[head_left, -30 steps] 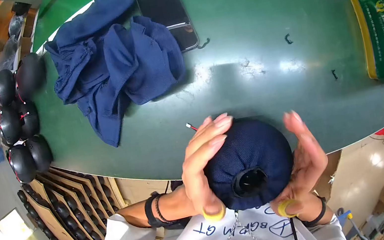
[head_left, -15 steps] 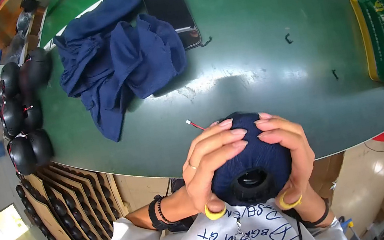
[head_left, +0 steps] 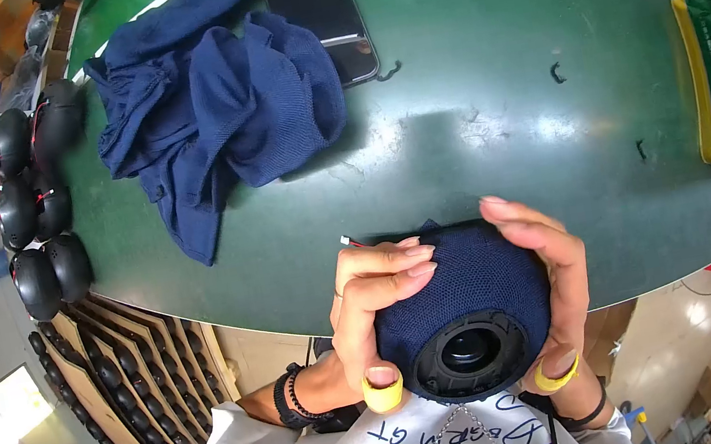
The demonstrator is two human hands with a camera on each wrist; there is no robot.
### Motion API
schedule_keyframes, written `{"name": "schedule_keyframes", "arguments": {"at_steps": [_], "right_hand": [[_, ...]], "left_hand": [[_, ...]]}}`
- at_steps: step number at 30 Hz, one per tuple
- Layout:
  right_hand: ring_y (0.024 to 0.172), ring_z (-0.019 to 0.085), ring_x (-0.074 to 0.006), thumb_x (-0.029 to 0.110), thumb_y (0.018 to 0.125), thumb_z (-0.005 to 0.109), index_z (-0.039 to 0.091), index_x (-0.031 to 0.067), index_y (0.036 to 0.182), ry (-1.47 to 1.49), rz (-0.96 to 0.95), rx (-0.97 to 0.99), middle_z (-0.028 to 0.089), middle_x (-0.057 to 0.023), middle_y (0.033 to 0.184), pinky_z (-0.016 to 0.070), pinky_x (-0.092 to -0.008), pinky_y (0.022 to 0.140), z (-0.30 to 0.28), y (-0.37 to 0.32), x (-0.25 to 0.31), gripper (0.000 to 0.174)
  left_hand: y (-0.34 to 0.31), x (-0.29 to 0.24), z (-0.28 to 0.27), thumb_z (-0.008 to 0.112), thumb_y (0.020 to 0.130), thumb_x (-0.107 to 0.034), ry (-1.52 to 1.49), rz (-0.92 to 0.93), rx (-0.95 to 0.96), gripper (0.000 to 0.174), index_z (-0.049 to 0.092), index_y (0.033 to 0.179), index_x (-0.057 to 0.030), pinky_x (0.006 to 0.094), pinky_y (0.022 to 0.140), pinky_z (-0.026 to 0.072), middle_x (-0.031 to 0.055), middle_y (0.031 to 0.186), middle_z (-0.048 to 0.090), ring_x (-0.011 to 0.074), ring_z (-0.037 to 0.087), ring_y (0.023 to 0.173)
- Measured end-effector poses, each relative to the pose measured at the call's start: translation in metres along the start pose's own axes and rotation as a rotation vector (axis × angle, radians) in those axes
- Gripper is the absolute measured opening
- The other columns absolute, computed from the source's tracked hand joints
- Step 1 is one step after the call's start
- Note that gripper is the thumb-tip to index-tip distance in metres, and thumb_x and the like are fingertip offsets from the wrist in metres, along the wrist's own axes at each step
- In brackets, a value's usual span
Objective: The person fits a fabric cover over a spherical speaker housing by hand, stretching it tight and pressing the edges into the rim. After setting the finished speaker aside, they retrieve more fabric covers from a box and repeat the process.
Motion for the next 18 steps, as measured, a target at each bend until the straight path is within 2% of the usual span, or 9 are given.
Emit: {"name": "schedule_keyframes", "arguments": {"at_steps": [1, 2, 3, 7, 10, 12, 15, 18], "right_hand": [[0.117, 0.066, -0.0401, 0.091, 0.084, 0.042, 0.064, -0.0082, 0.122, -0.015, -0.075, -0.061, 0.067, -0.0258, 0.122, 0.0499, -0.0465, 0.104, -0.004, -0.001, 0.003, 0.108], [0.117, 0.066, -0.0397, 0.090, 0.086, 0.038, 0.065, -0.0067, 0.117, -0.009, -0.112, 0.023, 0.067, -0.0250, 0.120, 0.0500, -0.0464, 0.103, -0.001, 0.000, 0.007, 0.105], [0.117, 0.066, -0.0397, 0.090, 0.086, 0.038, 0.065, -0.0067, 0.117, -0.011, -0.121, 0.025, 0.067, -0.0250, 0.120, 0.0500, -0.0464, 0.103, -0.002, 0.002, 0.008, 0.105], [0.118, 0.066, -0.0382, 0.087, 0.089, 0.035, 0.064, -0.0068, 0.119, -0.016, -0.086, 0.068, 0.067, -0.0252, 0.121, 0.0494, -0.0454, 0.104, 0.000, 0.004, 0.011, 0.103], [0.119, 0.066, -0.0368, 0.082, 0.095, 0.030, 0.063, -0.0077, 0.122, -0.036, -0.006, 0.103, 0.067, -0.0257, 0.122, 0.0491, -0.0431, 0.103, 0.000, 0.006, 0.008, 0.099], [0.119, 0.066, -0.0366, 0.082, 0.096, 0.029, 0.063, -0.0080, 0.124, -0.029, 0.023, 0.109, 0.066, -0.0257, 0.124, 0.0487, -0.0430, 0.103, 0.000, 0.006, 0.009, 0.100], [0.120, 0.065, -0.0373, 0.081, 0.097, 0.028, 0.061, -0.0083, 0.127, -0.008, 0.067, 0.119, 0.066, -0.0254, 0.126, 0.0464, -0.0447, 0.106, 0.004, 0.005, 0.004, 0.100], [0.120, 0.065, -0.0391, 0.080, 0.097, 0.026, 0.061, -0.0081, 0.128, -0.042, 0.057, 0.139, 0.066, -0.0247, 0.127, 0.0423, -0.0484, 0.111, 0.003, 0.007, 0.006, 0.099]], "left_hand": [[0.001, 0.000, -0.001, 0.030, 0.103, -0.070, -0.002, 0.012, -0.002, 0.084, 0.060, 0.121, 0.0067, 0.0528, 0.105, 0.0490, 0.0257, 0.119, 0.061, 0.0352, 0.063, 0.114], [0.001, 0.001, -0.002, 0.032, 0.103, -0.068, -0.009, 0.015, 0.006, 0.082, 0.059, 0.121, 0.0073, 0.0526, 0.104, 0.0492, 0.0252, 0.118, 0.060, 0.0350, 0.063, 0.114], [0.001, 0.001, -0.002, 0.034, 0.103, -0.067, -0.015, 0.016, 0.014, 0.081, 0.059, 0.120, 0.0078, 0.0524, 0.104, 0.0495, 0.0247, 0.117, 0.060, 0.0347, 0.063, 0.113], [0.003, -0.003, -0.003, 0.036, 0.105, -0.063, 0.001, -0.027, 0.034, 0.077, 0.058, 0.122, 0.0087, 0.0508, 0.104, 0.0491, 0.0259, 0.119, 0.060, 0.0366, 0.063, 0.115], [0.007, -0.003, 0.001, 0.036, 0.105, -0.061, 0.000, -0.071, 0.099, 0.077, 0.057, 0.125, 0.0101, 0.0501, 0.106, 0.0473, 0.0281, 0.126, 0.059, 0.0409, 0.061, 0.121], [0.013, -0.003, 0.007, 0.033, 0.106, -0.062, -0.048, -0.124, 0.176, 0.080, 0.056, 0.130, 0.0108, 0.0479, 0.109, 0.0453, 0.0298, 0.133, 0.057, 0.0431, 0.058, 0.127], [0.016, -0.005, 0.008, 0.030, 0.106, -0.064, -0.015, -0.145, 0.231, 0.083, 0.054, 0.133, 0.0107, 0.0460, 0.111, 0.0436, 0.0299, 0.134, 0.057, 0.0430, 0.056, 0.130], [0.013, -0.005, 0.005, 0.029, 0.106, -0.063, 0.013, -0.143, 0.197, 0.082, 0.054, 0.134, 0.0101, 0.0432, 0.105, 0.0468, 0.0290, 0.130, 0.059, 0.0392, 0.060, 0.123]]}}
Point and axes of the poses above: each hand's wrist, its own y-axis towards the middle knuckle, its own z-axis out of the palm, x = y × z, the point moved 8 cm from there along y, towards the middle knuckle
